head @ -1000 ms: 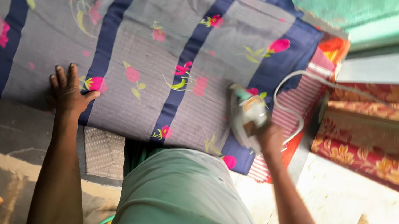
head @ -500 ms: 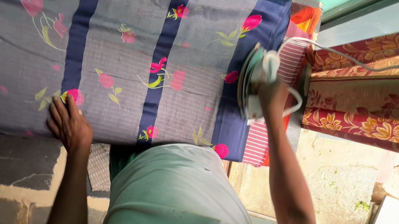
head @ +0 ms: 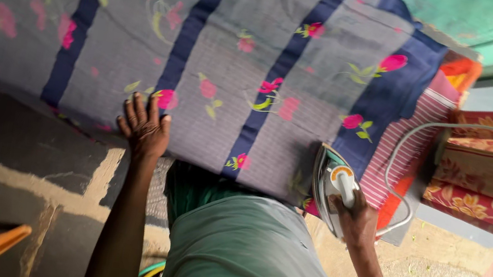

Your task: The person irons a floral patterned cloth using an iron, pressing it flat across a padded surface and then folding and ironing another section.

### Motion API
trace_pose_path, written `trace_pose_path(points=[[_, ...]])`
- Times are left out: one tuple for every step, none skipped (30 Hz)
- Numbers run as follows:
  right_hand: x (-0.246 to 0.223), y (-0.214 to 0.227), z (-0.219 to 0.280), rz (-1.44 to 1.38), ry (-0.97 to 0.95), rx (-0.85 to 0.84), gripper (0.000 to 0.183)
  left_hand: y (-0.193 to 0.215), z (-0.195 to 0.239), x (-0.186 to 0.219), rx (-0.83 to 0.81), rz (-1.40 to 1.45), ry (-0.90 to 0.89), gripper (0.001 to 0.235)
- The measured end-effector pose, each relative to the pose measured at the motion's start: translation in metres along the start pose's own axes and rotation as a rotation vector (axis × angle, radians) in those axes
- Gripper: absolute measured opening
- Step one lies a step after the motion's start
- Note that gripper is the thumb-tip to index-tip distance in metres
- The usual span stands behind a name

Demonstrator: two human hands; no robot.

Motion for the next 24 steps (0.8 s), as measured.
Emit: trace_pose_path(points=[[-0.008, -0.008, -0.004, 0.0, 0.006, -0.023, 0.048, 0.0, 0.0, 0.003, 0.003, -0.002, 0.01, 0.071], [-0.019, -0.02, -0.013, 0.079, 0.061, -0.042, 0.051, 0.002, 0.001, 0.004, 0.014, -0.006, 0.014, 0.069], [-0.032, -0.032, -0.022, 0.156, 0.117, -0.061, 0.054, 0.004, 0.007, 0.003, 0.012, -0.013, 0.031, 0.069], [-0.043, -0.045, -0.032, 0.152, 0.126, -0.065, 0.054, 0.005, 0.009, 0.007, 0.008, -0.016, 0.031, 0.068], [-0.058, -0.063, -0.042, 0.166, 0.159, -0.105, 0.054, 0.007, 0.009, 0.007, 0.004, -0.019, 0.032, 0.067], [-0.073, -0.079, -0.052, 0.184, 0.19, -0.144, 0.054, 0.009, 0.008, 0.007, 0.008, -0.018, 0.039, 0.067], [-0.088, -0.095, -0.065, 0.183, 0.198, -0.145, 0.054, 0.012, 0.007, 0.007, 0.041, -0.027, 0.007, 0.068], [-0.102, -0.11, -0.075, 0.164, 0.203, -0.182, 0.055, 0.014, 0.007, 0.006, 0.064, -0.031, -0.025, 0.069], [-0.117, -0.126, -0.086, 0.145, 0.208, -0.219, 0.056, 0.015, 0.003, -0.002, 0.06, -0.025, -0.018, 0.069], [-0.132, -0.141, -0.096, 0.153, 0.209, -0.228, 0.056, 0.019, 0.001, -0.007, 0.069, 0.018, -0.073, 0.07], [-0.147, -0.157, -0.108, 0.106, 0.188, -0.238, 0.051, 0.024, 0.0, -0.012, 0.079, 0.062, -0.127, 0.071], [-0.162, -0.172, -0.123, 0.056, 0.169, -0.237, 0.047, 0.03, -0.008, -0.019, 0.083, 0.067, -0.125, 0.071], [-0.181, -0.186, -0.136, 0.117, 0.213, -0.224, 0.046, 0.033, -0.014, -0.026, 0.012, 0.031, -0.118, 0.072], [-0.198, -0.198, -0.149, 0.184, 0.256, -0.212, 0.044, 0.035, -0.019, -0.032, -0.063, 0.0, -0.109, 0.073], [-0.217, -0.21, -0.168, 0.185, 0.311, -0.188, 0.049, 0.04, -0.034, -0.038, -0.064, 0.01, -0.106, 0.073], [-0.23, -0.22, -0.179, 0.194, 0.351, -0.185, 0.055, 0.042, -0.041, -0.044, -0.065, 0.01, -0.106, 0.072], [-0.246, -0.23, -0.19, 0.199, 0.447, -0.174, 0.048, 0.041, -0.046, -0.047, -0.065, 0.009, -0.105, 0.071], [-0.262, -0.241, -0.199, 0.194, 0.548, -0.151, 0.042, 0.039, -0.053, -0.048, -0.079, 0.015, -0.105, 0.071], [-0.267, -0.25, -0.201, 0.252, 0.539, -0.141, 0.043, 0.045, -0.058, -0.046, 0.042, 0.024, -0.115, 0.069], [-0.277, -0.262, -0.21, 0.303, 0.547, -0.12, 0.044, 0.052, -0.067, -0.045, 0.182, 0.03, -0.119, 0.066], [-0.286, -0.273, -0.22, 0.303, 0.555, -0.119, 0.044, 0.052, -0.074, -0.046, 0.188, 0.032, -0.113, 0.066], [-0.293, -0.281, -0.221, 0.306, 0.647, -0.09, 0.047, 0.052, -0.071, -0.047, 0.206, -0.015, -0.109, 0.062], [-0.298, -0.285, -0.221, 0.307, 0.739, -0.062, 0.05, 0.052, -0.067, -0.045, 0.224, -0.063, -0.105, 0.058], [-0.297, -0.286, -0.225, 0.308, 0.733, -0.061, 0.05, 0.052, -0.068, -0.043, 0.221, -0.064, -0.11, 0.058]])
Point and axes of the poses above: each hand's wrist, its own z-axis away from the middle knuckle, its own y-axis out of the back of the hand, x = y × z, the point moved 6 cm from there along -z, towards the middle knuckle, and after that the axes turned 12 degrees about -z, right-handed, at the moved point
